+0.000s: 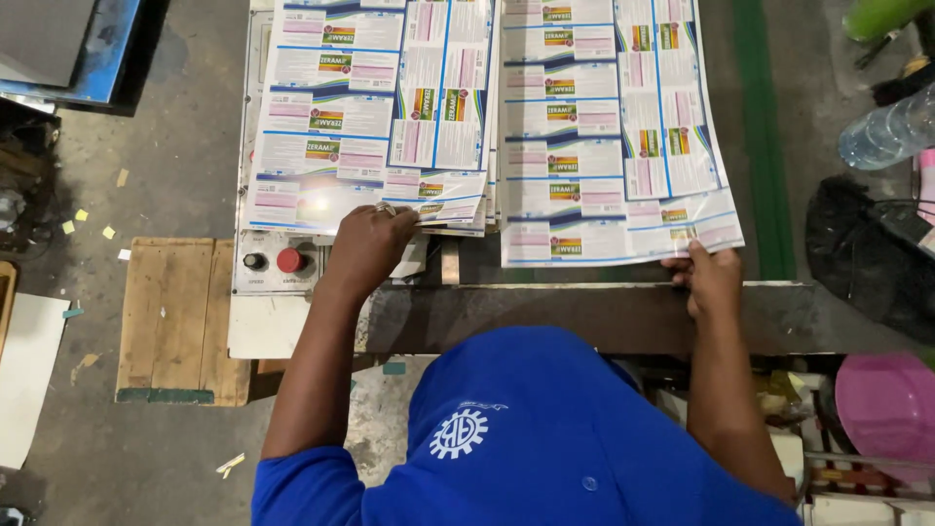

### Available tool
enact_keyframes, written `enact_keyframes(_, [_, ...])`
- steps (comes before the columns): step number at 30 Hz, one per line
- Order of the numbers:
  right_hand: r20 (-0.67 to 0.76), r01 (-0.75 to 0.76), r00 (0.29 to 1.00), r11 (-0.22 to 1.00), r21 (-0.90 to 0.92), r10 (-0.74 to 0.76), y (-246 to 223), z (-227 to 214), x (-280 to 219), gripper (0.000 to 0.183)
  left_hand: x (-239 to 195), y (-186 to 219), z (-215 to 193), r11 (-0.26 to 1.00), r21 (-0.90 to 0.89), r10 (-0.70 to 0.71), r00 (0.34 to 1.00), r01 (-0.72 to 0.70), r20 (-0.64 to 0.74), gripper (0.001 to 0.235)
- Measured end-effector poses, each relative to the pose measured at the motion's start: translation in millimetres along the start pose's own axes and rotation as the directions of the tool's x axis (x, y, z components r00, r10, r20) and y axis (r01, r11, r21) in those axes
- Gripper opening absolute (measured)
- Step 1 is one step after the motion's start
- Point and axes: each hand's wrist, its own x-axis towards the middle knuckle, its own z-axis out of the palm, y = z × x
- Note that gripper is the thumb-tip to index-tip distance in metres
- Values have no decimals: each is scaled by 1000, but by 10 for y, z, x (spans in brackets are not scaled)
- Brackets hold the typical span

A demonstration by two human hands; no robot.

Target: Organizing and stacking printed paper sheets onto a machine's conveyor belt.

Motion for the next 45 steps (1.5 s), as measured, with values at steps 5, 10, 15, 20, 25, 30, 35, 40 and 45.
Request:
enact_keyframes(5, [2, -57, 998, 998, 21, 57, -177, 185, 331, 24, -39, 77, -152, 981, -26, -191, 981, 190, -31, 15])
enact_keyframes(10, [17, -91, 996, 995, 50, 91, -139, 271, 735, 23, -70, 105, -146, 962, -43, -274, 951, 271, -141, 18])
enact_keyframes(15, [77, -102, 992, 992, 69, 96, -254, 429, 1209, 23, -19, 140, -149, 966, -87, -258, 932, 244, -255, 16])
enact_keyframes(20, [103, -131, 988, 983, 128, 118, -277, 598, 1116, 28, -59, 144, -209, 954, -73, -296, 869, 292, -397, 15])
enact_keyframes(25, [189, -115, 978, 987, 108, 93, -188, 1121, 392, 45, 91, 402, -59, 991, -98, -125, 862, 88, -492, 25])
enact_keyframes(30, [613, -78, 790, 996, 50, 31, -767, 1853, -579, 41, 410, 954, 292, 959, -262, -7, 915, -108, -403, 26])
enact_keyframes(35, [628, -244, 774, 953, 181, 79, -362, 1668, -412, 32, 547, 1255, 541, 950, -278, 73, 966, -144, -250, 32])
enact_keyframes(40, [397, -219, 912, 944, 247, 108, -498, 1231, -299, 27, 362, 893, 611, 970, -231, 34, 987, -70, -158, 35])
enact_keyframes(45, [74, -88, 994, 983, 159, 77, -276, 530, -130, 19, 171, 437, 246, 987, -151, -68, 996, 58, -63, 51])
